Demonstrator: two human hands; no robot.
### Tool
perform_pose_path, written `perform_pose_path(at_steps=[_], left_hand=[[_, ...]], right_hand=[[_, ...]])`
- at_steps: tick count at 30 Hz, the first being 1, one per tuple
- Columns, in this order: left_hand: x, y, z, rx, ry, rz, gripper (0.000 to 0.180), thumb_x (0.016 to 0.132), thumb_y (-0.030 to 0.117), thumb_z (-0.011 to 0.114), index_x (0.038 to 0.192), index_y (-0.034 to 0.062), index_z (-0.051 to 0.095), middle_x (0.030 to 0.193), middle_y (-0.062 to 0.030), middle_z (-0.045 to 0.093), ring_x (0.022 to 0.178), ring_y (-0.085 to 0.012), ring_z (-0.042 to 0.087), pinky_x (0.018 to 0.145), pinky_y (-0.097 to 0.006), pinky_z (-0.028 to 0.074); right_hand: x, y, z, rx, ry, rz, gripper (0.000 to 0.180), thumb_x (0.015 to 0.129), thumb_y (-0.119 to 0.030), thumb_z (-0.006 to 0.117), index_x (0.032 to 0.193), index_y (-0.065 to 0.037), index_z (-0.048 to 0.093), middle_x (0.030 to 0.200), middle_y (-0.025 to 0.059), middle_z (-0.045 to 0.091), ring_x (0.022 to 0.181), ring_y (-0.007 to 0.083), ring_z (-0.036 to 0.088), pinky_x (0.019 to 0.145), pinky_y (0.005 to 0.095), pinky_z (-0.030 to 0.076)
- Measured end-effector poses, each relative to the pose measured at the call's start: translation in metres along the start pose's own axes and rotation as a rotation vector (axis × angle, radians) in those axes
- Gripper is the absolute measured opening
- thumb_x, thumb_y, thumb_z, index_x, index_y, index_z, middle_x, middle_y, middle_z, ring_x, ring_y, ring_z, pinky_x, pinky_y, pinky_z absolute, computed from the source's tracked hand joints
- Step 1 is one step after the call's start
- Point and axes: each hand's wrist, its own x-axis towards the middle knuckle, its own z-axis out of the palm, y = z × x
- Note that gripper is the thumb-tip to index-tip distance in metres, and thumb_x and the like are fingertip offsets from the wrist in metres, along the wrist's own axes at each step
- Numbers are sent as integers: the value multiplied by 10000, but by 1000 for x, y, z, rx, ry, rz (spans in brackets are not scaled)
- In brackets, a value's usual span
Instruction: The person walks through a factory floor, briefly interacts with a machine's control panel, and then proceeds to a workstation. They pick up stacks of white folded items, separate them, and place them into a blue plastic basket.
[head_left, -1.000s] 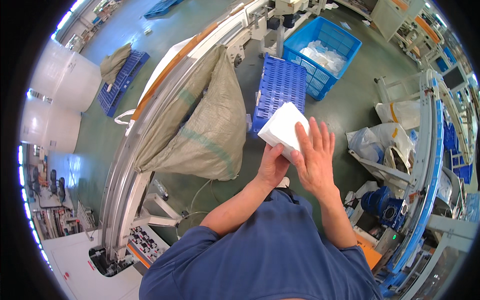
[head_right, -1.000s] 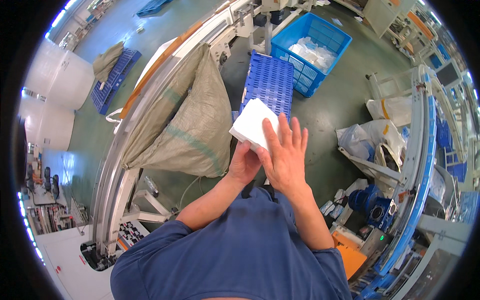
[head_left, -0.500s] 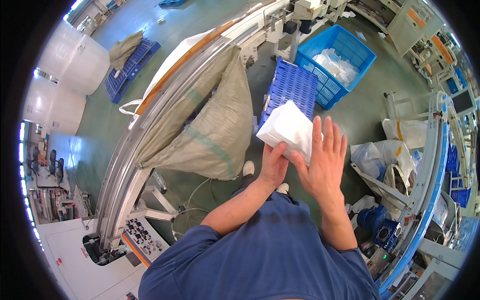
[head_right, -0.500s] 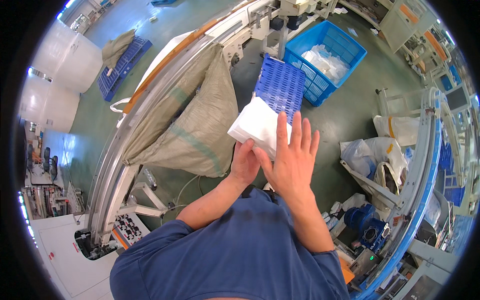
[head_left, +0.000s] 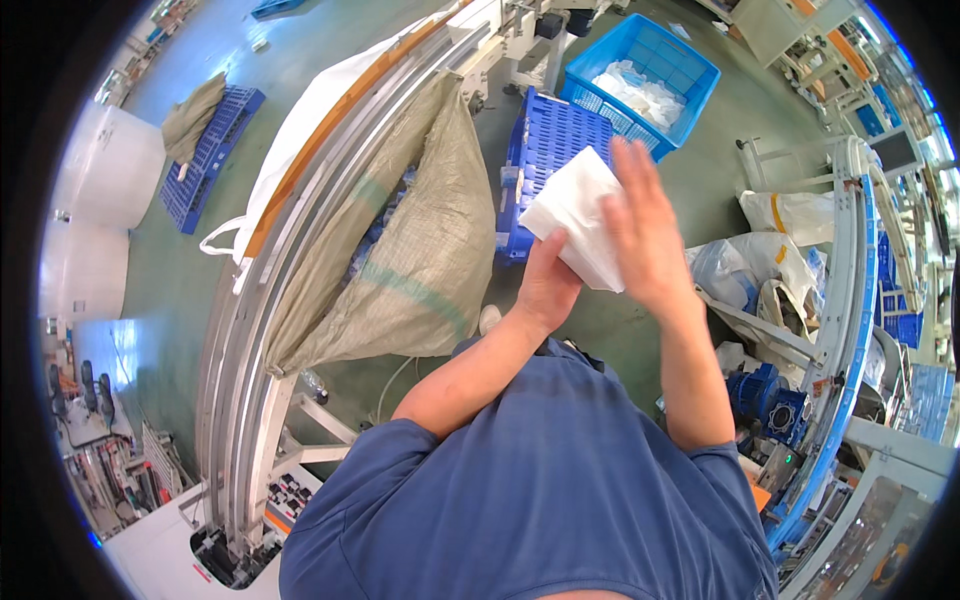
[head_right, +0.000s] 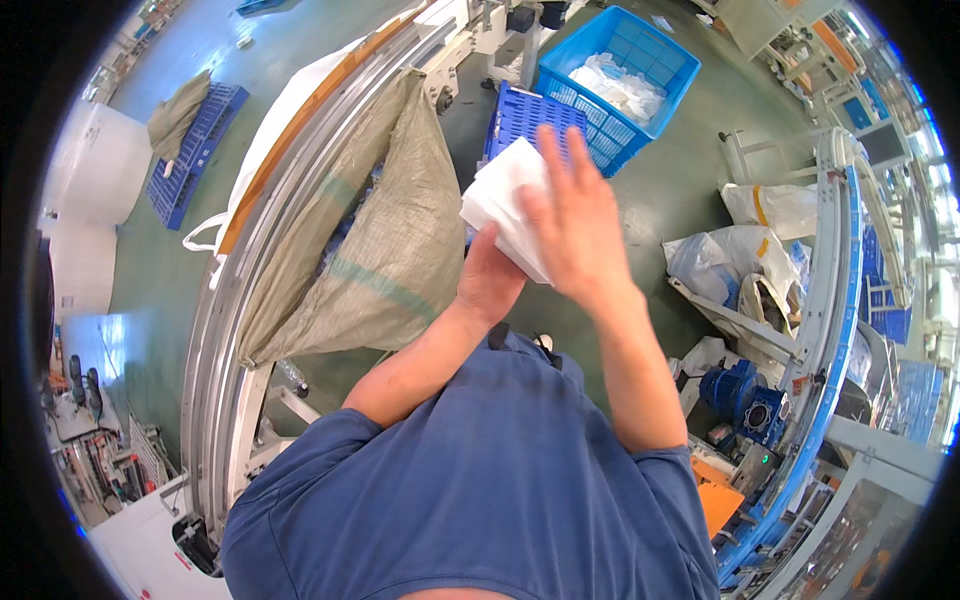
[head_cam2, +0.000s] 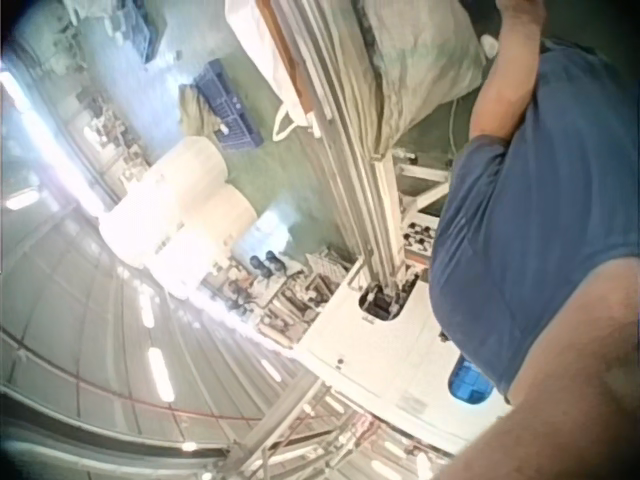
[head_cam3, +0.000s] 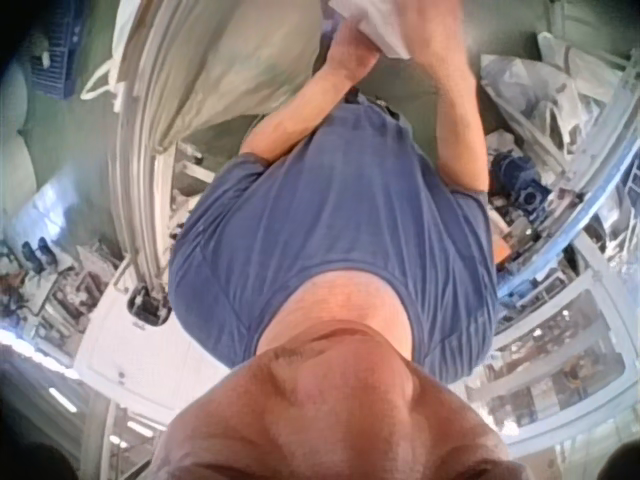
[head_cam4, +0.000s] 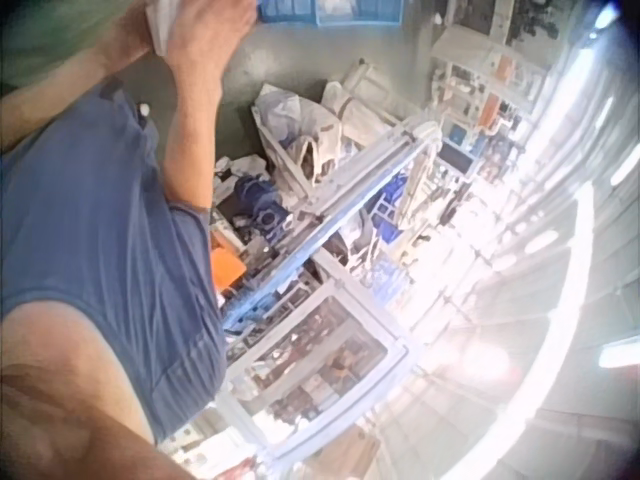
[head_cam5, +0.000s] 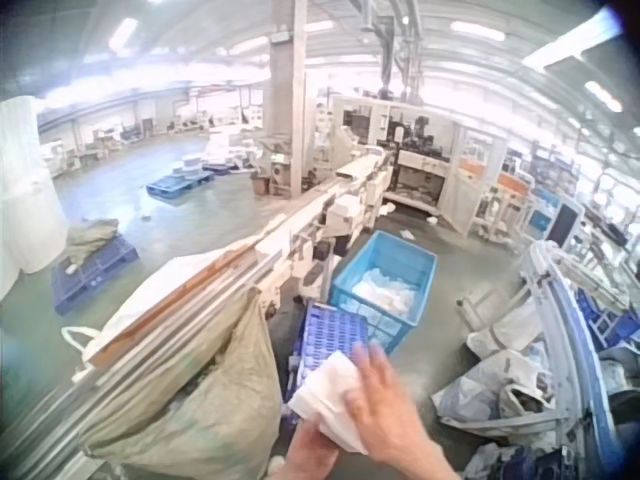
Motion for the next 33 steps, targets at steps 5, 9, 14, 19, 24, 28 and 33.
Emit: perform_pose_path(at_steps=[5,9,14,19,24,28,33], left_hand=[[9,13,3,-28,44,-42,795,833,424,721,1456,125,327,1381,-39,479,1301,-225,452,1087,-418,375],[13,14,6,31,13,21,782,822,379,733,1443,114,338,1358,-38,489,1283,-225,462,1072,-419,383],[5,14,13,139,-8,55,759,821,374,721,1433,118,352,1395,-28,463,1331,-213,411,1116,-412,315],[-1,14,0,423,-40,137,766,840,420,703,1441,111,343,1425,-42,438,1340,-216,397,1126,-423,299],[-16,27,-47,310,120,20,844,917,658,445,1520,120,202,1490,-101,382,1379,-267,366,1132,-447,288],[-22,28,-17,-3,-20,-208,949,873,795,260,1537,122,181,1524,-142,350,1380,-323,386,1118,-473,325],[-22,27,5,69,-62,-263,930,887,783,236,1508,91,270,1453,-117,457,1259,-282,532,984,-442,482]], right_hand=[[-13,22,-25,622,111,415,783,925,-438,601,1513,-46,265,1509,196,345,1379,347,354,1083,451,351],[-40,42,14,1163,44,697,946,813,-469,733,1495,-18,255,1432,184,433,1303,303,455,1037,431,415],[-51,39,33,1483,-26,794,831,799,-358,768,1419,2,349,1340,122,514,1219,236,532,1013,393,451],[-52,37,29,1516,11,813,801,781,-237,794,1412,3,362,1286,124,554,1172,247,566,999,380,466],[-40,10,-12,589,164,343,730,690,-96,807,1327,-7,462,1202,152,612,1088,280,613,962,379,483],[-34,20,-46,-309,162,-848,471,773,-48,656,1224,-55,520,1156,132,651,1086,295,639,983,430,476],[-40,24,-56,-324,123,-1031,380,817,-69,640,1180,-79,527,1147,104,655,1078,280,642,983,426,481]])
